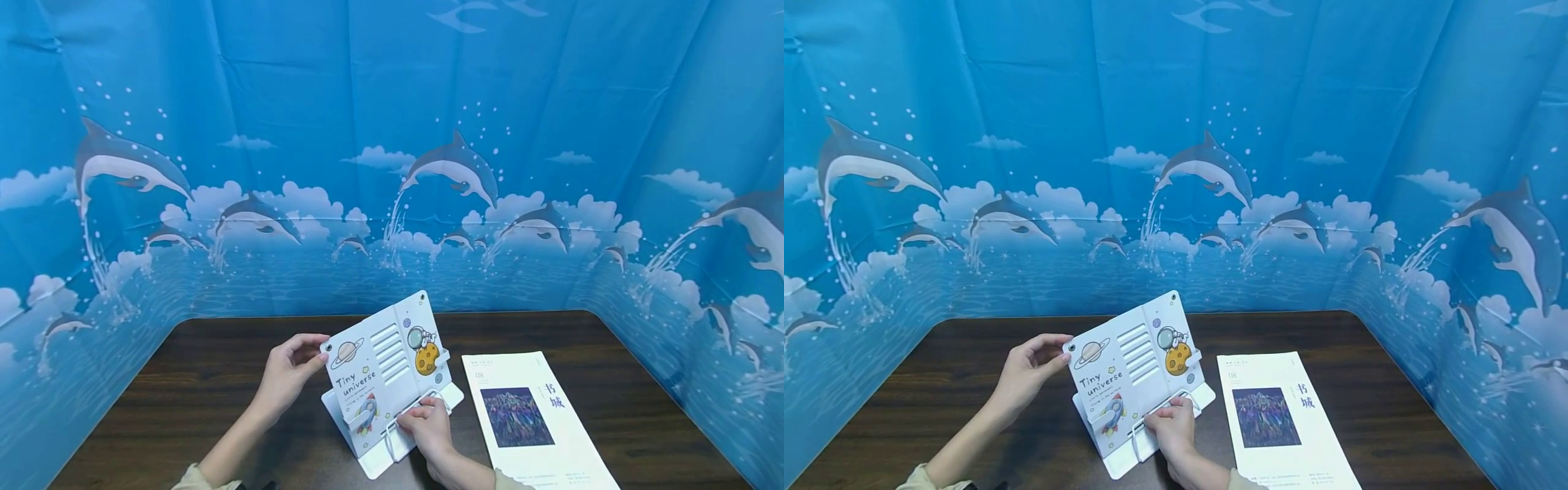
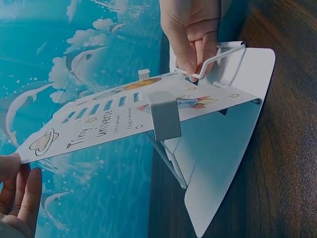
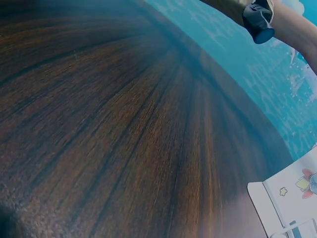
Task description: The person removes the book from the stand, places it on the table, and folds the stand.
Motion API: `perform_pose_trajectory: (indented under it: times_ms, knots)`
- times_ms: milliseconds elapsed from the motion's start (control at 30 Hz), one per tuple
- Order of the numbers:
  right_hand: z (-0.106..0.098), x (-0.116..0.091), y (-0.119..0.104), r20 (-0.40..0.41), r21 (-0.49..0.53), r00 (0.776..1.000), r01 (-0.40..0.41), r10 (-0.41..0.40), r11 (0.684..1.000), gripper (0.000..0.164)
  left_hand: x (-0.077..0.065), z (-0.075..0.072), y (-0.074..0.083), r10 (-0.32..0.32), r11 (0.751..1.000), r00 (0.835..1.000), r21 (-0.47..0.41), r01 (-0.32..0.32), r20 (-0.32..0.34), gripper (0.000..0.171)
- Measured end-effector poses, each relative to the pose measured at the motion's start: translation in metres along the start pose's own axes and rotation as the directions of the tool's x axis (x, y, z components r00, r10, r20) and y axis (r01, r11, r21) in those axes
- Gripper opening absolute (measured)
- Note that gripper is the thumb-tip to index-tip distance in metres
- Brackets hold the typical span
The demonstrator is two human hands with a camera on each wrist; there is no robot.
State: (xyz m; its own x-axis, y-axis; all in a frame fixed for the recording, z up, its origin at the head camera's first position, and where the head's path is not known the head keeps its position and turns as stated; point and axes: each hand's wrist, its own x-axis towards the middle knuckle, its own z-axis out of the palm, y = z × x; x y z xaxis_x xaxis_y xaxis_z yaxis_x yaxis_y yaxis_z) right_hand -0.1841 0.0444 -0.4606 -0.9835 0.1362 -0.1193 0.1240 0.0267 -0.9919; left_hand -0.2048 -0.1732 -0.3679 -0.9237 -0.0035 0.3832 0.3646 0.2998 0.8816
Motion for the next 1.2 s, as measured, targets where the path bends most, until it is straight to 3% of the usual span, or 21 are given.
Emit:
perform_pose_trajectory:
  times_ms: [367, 667, 1200]
  knots:
    - [0.000, 0.000, -0.001, 0.013, 0.027, 1.000, 0.007, -0.008, 1.000, 0.049, -0.001, 0.001, 0.004, -0.022, 1.000, 1.000, 0.014, 0.022, -0.004, 0.024]
    - [-0.007, 0.004, -0.002, 0.064, 0.084, 0.998, -0.030, 0.025, 0.996, 0.050, -0.010, 0.004, 0.010, -0.094, 0.996, 0.995, -0.002, 0.094, -0.026, 0.023]
    - [-0.025, 0.022, -0.003, 0.217, 0.078, 0.976, -0.043, 0.026, 0.996, 0.048, -0.029, 0.015, 0.016, -0.008, 0.991, 0.998, -0.134, 0.000, -0.061, 0.024]
